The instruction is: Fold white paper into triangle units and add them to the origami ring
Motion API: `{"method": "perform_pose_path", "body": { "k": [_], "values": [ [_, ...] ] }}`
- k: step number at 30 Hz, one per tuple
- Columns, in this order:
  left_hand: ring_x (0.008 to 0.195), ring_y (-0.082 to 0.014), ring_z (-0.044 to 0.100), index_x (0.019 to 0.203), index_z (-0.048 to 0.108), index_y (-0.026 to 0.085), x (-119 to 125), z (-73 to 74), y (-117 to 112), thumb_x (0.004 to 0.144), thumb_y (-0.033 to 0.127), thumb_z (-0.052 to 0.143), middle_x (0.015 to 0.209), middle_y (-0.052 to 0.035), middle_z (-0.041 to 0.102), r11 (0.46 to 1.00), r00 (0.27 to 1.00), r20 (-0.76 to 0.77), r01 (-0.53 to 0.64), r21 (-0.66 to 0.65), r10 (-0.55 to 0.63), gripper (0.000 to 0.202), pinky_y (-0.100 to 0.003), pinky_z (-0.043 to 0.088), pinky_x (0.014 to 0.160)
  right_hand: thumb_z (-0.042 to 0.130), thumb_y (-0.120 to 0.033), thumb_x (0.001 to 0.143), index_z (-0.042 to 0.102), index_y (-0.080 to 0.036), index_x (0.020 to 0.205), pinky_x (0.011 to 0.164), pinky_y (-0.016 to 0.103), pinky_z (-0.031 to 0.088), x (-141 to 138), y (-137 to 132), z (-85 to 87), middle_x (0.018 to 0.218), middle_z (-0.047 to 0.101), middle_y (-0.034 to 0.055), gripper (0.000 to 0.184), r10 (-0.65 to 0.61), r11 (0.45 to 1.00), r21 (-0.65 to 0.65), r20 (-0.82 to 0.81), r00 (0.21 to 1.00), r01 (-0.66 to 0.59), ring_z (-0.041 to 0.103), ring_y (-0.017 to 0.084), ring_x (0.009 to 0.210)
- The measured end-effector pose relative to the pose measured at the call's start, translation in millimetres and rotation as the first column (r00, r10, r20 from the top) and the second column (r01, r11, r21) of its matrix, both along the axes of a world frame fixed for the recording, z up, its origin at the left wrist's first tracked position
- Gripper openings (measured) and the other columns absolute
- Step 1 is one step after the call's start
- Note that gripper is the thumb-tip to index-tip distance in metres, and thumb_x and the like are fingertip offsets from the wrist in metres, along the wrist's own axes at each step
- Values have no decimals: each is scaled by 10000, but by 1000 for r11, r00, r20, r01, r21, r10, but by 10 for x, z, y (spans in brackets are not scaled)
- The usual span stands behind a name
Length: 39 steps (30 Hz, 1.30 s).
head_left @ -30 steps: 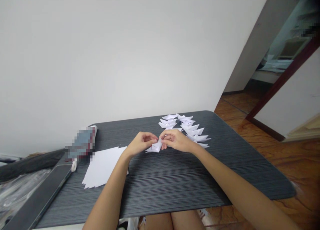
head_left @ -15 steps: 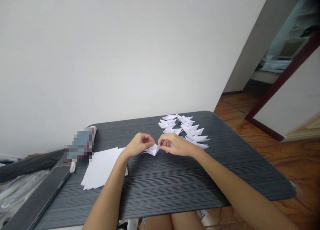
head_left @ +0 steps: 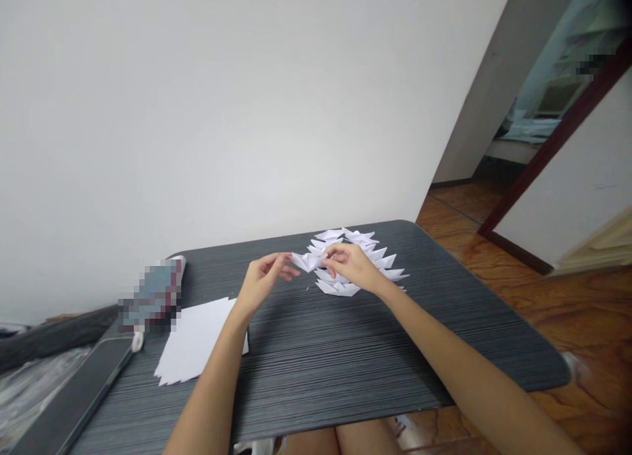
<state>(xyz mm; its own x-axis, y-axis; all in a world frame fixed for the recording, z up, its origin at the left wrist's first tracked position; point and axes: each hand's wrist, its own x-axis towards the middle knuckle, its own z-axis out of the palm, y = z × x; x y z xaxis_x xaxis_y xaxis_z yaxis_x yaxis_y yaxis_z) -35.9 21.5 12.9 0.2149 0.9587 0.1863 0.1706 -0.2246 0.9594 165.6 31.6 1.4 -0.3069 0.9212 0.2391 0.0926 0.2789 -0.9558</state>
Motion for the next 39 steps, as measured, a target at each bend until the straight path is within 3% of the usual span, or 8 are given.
{"method": "perform_pose_path", "body": {
  "k": [4, 13, 22, 28, 32, 35, 39],
  "values": [
    [642, -168, 624, 843, 596, 104, 36, -58, 2, 689, 314, 612, 705, -61, 659, 996, 1000, 13, -23, 83, 22, 260, -285, 495, 602, 608, -272, 638, 511, -124, 715, 420, 196, 350, 9, 21, 12, 541, 541, -27, 194, 10, 996, -85, -59, 998, -15, 454, 58, 408],
    [550, -94, 554, 672, 571, 126, 107, -67, -22, 701, 219, 603, 599, 2, 585, 969, 997, -2, -78, 233, 81, 103, -214, 445, 574, 630, -254, 631, 536, -112, 689, 414, 185, 324, 17, -3, 59, 477, 517, -39, 180, 25, 996, -83, -59, 998, -30, 441, 52, 409],
    [512, -105, 558, 662, 589, 110, 153, -79, -47, 683, 224, 616, 560, -9, 602, 977, 980, 152, -148, 151, 125, 119, -225, 452, 536, 650, -296, 617, 524, -119, 672, 394, 185, 296, 29, 31, 3, 510, 530, -21, 224, -7, 998, -62, -100, 995, 1, 440, 54, 404],
    [553, -133, 589, 698, 592, 110, 118, -189, 15, 674, 259, 627, 593, -33, 633, 987, 976, 179, -142, 80, 126, 155, -254, 476, 565, 657, -339, 591, 525, -128, 655, 417, 202, 329, 17, 24, 38, 509, 518, -29, 258, -28, 998, -52, -78, 997, 24, 440, 61, 409],
    [625, -148, 605, 771, 607, 115, 102, -266, -18, 655, 261, 636, 684, -48, 645, 998, 995, 85, -58, 15, 56, 189, -261, 486, 597, 641, -321, 597, 533, -125, 642, 388, 190, 299, 126, -162, 45, 472, 483, -43, 228, -81, 992, -98, 17, 997, 83, 409, 53, 383],
    [648, -143, 599, 901, 612, 126, 140, -328, -194, 669, 259, 617, 786, -63, 646, 999, 999, -40, 9, 32, -8, 267, -266, 490, 616, 614, -294, 618, 546, -114, 647, 369, 180, 287, 277, -423, -21, 499, 504, -31, 194, -90, 988, -124, 62, 994, 97, 399, 40, 361],
    [666, -149, 602, 933, 605, 127, 216, -442, -537, 720, 280, 557, 813, -74, 645, 997, 992, -113, -52, 59, 58, 266, -278, 493, 627, 602, -263, 612, 559, -103, 664, 341, 171, 281, 447, -703, -224, 596, 556, 2, 173, -102, 973, -200, 76, 992, 115, 424, 33, 339]
  ]
}}
